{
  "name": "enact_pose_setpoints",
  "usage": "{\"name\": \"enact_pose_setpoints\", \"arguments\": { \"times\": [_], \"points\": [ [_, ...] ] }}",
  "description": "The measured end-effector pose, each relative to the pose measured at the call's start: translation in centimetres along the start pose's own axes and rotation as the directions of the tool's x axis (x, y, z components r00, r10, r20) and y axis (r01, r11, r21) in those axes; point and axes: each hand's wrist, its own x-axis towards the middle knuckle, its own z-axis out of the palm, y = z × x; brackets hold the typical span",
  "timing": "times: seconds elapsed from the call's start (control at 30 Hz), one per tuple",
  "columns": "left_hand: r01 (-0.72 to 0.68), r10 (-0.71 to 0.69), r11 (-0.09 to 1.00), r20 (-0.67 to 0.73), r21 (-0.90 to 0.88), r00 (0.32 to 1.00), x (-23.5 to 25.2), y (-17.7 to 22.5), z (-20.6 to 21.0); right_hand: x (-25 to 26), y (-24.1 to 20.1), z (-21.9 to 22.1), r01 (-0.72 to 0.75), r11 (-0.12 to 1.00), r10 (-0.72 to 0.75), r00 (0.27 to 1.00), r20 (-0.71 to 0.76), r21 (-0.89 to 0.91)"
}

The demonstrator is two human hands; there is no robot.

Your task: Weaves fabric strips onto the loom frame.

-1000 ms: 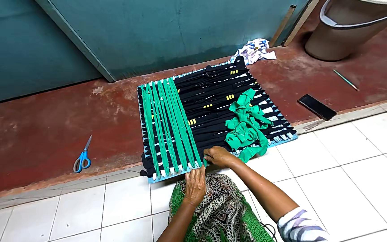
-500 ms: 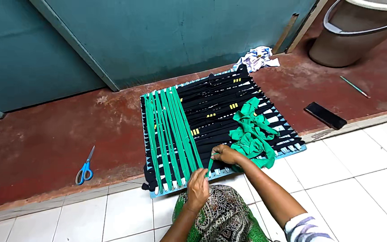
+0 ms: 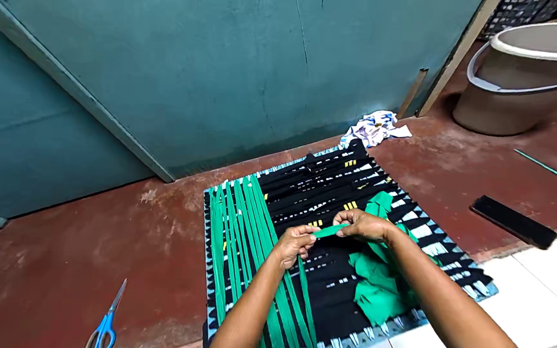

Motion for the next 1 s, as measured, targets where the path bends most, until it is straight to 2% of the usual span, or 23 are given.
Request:
{"name": "enact_pose_setpoints", "arguments": {
  "times": [0.13, 0.3, 0.53, 0.63, 0.8, 0.9, 1.0],
  "points": [
    [-0.048, 0.055, 0.997, -0.101, 0.066, 0.993, 4.4, 4.5, -4.7, 3.5, 0.5, -2.0, -0.002, 0.984, 0.019, 0.995, -0.094, 0.18],
    [-0.002, 0.039, 0.981, -0.187, 0.195, 0.982, 8.6, 8.8, -10.2, 7.4, 0.6, -2.6, 0.009, 0.926, 0.06, 0.984, -0.17, 0.379],
    [0.059, -0.008, 0.938, -0.15, 0.343, 0.989, 12.6, 11.7, -14.4, 11.0, 1.2, -2.5, 0.053, 0.859, 0.111, 0.952, -0.285, 0.51],
    [0.048, -0.003, 0.923, -0.117, 0.382, 0.993, 14.1, 12.3, -15.3, 12.0, 1.3, -2.3, 0.085, 0.851, 0.119, 0.93, -0.348, 0.519],
    [0.019, 0.065, 0.939, -0.232, 0.344, 0.971, 16.0, 13.5, -16.6, 13.4, -0.2, -1.9, 0.139, 0.884, 0.097, 0.879, -0.467, 0.446],
    [0.008, 0.136, 0.932, -0.368, 0.363, 0.92, 16.8, 13.8, -17.3, 14.6, -2.0, -1.4, 0.171, 0.902, 0.052, 0.868, -0.495, 0.395],
    [0.055, 0.239, 0.837, -0.453, 0.544, 0.859, 17.4, 13.2, -17.8, 16.0, -3.2, -0.4, 0.174, 0.918, 0.037, 0.857, -0.513, 0.357]
  ]
}}
